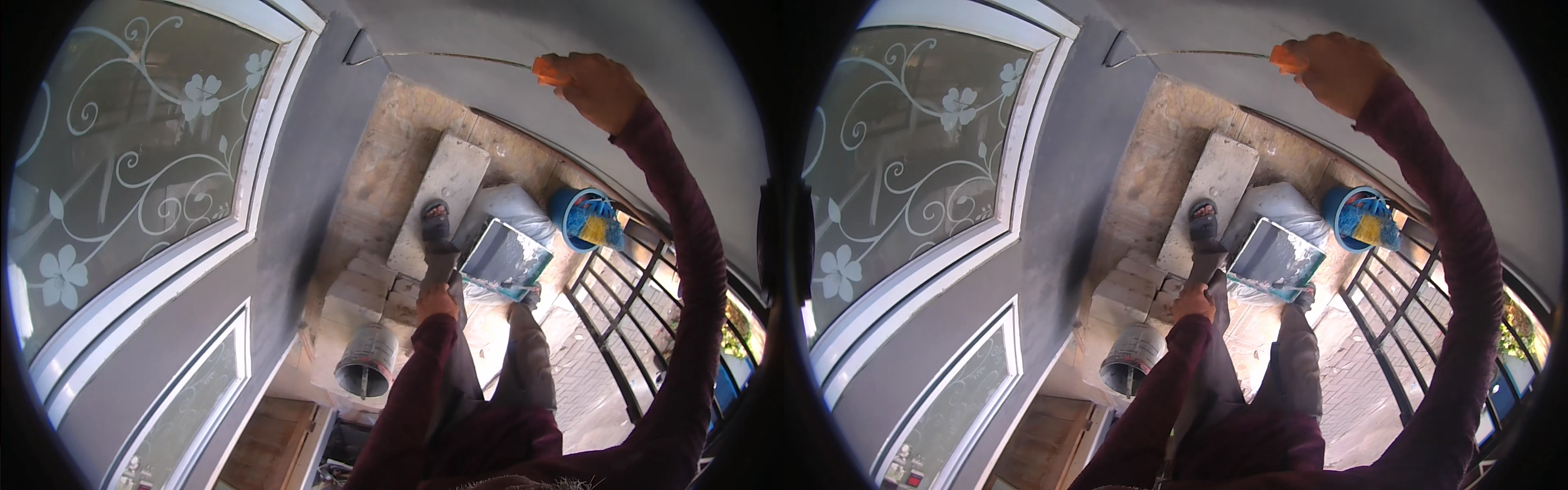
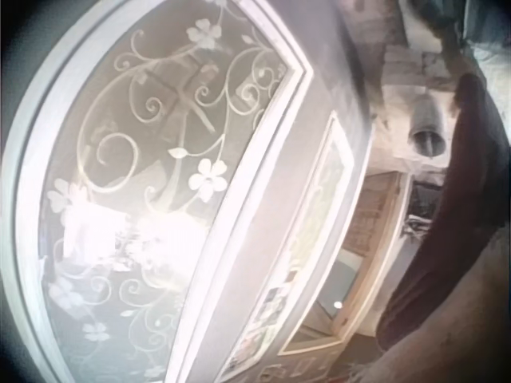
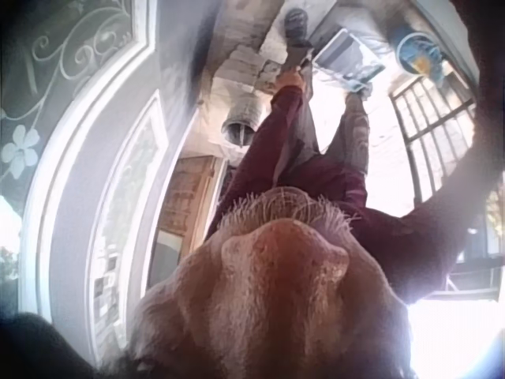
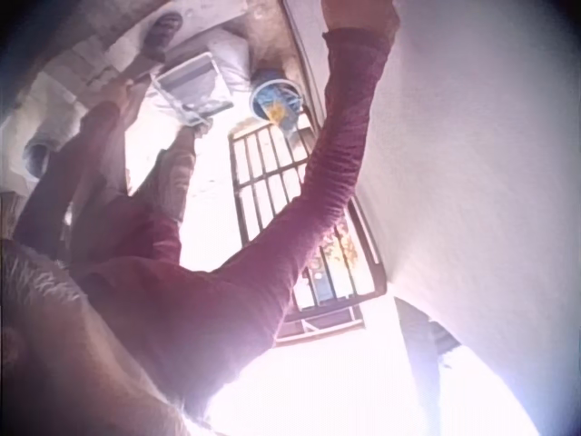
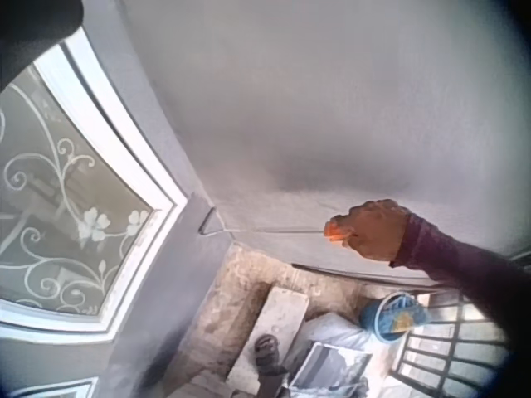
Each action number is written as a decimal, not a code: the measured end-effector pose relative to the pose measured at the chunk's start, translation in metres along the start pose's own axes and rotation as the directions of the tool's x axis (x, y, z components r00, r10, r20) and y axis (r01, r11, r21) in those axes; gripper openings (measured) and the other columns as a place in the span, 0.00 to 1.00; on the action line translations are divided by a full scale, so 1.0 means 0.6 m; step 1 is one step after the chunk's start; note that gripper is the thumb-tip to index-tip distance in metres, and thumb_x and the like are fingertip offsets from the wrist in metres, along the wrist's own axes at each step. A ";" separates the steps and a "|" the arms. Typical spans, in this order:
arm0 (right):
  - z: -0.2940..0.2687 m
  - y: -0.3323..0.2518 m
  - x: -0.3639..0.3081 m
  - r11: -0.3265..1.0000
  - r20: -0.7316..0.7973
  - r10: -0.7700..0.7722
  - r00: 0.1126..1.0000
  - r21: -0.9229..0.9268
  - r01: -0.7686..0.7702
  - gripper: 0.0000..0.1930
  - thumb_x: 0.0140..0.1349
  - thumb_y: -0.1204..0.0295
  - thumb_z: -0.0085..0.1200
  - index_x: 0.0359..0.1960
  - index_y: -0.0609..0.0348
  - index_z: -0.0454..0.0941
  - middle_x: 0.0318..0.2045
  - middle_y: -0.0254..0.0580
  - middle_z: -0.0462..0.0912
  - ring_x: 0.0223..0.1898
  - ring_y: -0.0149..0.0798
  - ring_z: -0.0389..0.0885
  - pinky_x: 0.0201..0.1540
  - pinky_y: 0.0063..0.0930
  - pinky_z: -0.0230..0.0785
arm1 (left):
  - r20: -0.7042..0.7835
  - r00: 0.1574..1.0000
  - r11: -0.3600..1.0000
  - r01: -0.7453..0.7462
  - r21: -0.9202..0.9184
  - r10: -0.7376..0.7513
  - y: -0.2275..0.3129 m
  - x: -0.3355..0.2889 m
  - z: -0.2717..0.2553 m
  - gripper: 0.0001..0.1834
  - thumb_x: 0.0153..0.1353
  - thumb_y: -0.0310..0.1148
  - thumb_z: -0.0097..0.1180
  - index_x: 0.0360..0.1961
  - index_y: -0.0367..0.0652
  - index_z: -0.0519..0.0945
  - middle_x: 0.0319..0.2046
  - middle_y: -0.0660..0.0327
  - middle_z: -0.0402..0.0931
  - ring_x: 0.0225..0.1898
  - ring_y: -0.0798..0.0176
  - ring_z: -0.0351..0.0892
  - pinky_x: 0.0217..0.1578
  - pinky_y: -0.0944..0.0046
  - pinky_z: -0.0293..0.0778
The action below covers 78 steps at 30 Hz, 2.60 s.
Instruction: The person uses a roller to apply gray paint to a wall and a door frame, dipping the roller into a tray and later attaching a pole to reach higher areas.
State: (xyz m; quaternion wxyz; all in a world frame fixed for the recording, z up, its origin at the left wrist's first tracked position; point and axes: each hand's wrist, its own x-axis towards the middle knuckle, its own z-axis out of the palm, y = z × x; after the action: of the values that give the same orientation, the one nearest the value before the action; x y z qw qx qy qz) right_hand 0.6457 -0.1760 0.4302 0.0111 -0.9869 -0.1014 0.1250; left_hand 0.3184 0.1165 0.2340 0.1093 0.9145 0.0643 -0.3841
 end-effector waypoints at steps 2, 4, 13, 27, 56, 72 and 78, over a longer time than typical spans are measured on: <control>-0.007 0.006 -0.022 0.985 -0.173 -0.170 0.970 -0.065 0.161 0.16 0.56 0.69 0.54 0.48 0.48 0.77 0.38 0.38 0.80 0.41 0.43 0.79 0.49 0.39 0.71 | -0.028 1.000 1.000 0.012 -0.008 -0.012 -0.005 0.000 0.009 0.13 0.51 0.38 0.58 0.39 0.53 0.80 0.39 0.62 0.80 0.45 0.55 0.77 0.44 0.52 0.73; -0.007 0.031 -0.039 0.957 -0.273 -0.289 0.918 -0.067 0.282 0.16 0.56 0.69 0.54 0.48 0.47 0.77 0.36 0.37 0.80 0.39 0.43 0.79 0.47 0.39 0.72 | -0.046 0.999 0.999 0.027 -0.026 -0.028 -0.008 -0.006 0.013 0.13 0.50 0.38 0.57 0.39 0.52 0.80 0.38 0.62 0.80 0.46 0.56 0.77 0.44 0.52 0.72; 0.064 -0.024 -0.009 0.996 0.006 -0.045 0.999 -0.070 0.045 0.14 0.56 0.66 0.53 0.45 0.47 0.77 0.41 0.40 0.82 0.43 0.46 0.81 0.45 0.42 0.75 | -0.121 0.993 1.000 0.005 -0.015 -0.006 -0.002 -0.022 0.044 0.12 0.50 0.38 0.56 0.38 0.52 0.79 0.37 0.62 0.80 0.44 0.56 0.77 0.43 0.52 0.72; 0.249 -0.070 -0.748 0.074 0.578 0.071 0.813 0.810 -0.582 0.13 0.61 0.71 0.54 0.45 0.61 0.76 0.22 0.27 0.73 0.16 0.20 0.67 0.15 0.15 0.58 | -0.322 0.947 0.999 -0.020 -0.040 0.006 0.015 -0.129 0.175 0.14 0.53 0.40 0.54 0.40 0.48 0.79 0.39 0.60 0.78 0.46 0.53 0.76 0.45 0.50 0.72; 0.358 0.049 -1.006 0.177 0.623 -0.009 0.782 0.771 -0.612 0.18 0.64 0.53 0.48 0.33 0.58 0.71 0.17 0.37 0.71 0.10 0.30 0.67 0.11 0.29 0.62 | -0.288 0.957 0.728 -0.169 -0.664 -0.041 0.093 -0.502 0.320 0.33 0.55 0.50 0.59 0.58 0.41 0.71 0.55 0.45 0.71 0.58 0.48 0.70 0.58 0.58 0.65; 0.545 -0.188 -0.331 0.350 0.729 -0.176 0.661 0.674 -0.651 0.22 0.63 0.47 0.46 0.28 0.55 0.71 0.17 0.33 0.71 0.11 0.29 0.66 0.13 0.27 0.61 | -0.192 0.906 0.905 0.318 -0.283 -0.378 0.111 -0.233 0.326 0.31 0.49 0.43 0.61 0.56 0.51 0.69 0.64 0.54 0.57 0.66 0.47 0.55 0.60 0.39 0.55; 0.625 -0.263 -0.138 0.299 0.793 -0.177 0.582 0.607 -0.736 0.22 0.62 0.47 0.50 0.27 0.55 0.71 0.16 0.32 0.70 0.13 0.29 0.66 0.14 0.28 0.61 | -0.225 0.929 0.907 0.199 -0.370 -0.295 0.097 -0.171 0.216 0.23 0.51 0.39 0.58 0.50 0.48 0.74 0.60 0.55 0.64 0.64 0.48 0.58 0.59 0.37 0.57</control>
State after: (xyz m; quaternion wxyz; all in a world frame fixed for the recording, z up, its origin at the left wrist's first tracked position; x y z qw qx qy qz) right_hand 0.4429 -0.0396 0.0944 0.4904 -0.6476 0.1934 0.5502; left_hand 0.1695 0.0246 0.2281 0.2058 0.9103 0.2608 -0.2470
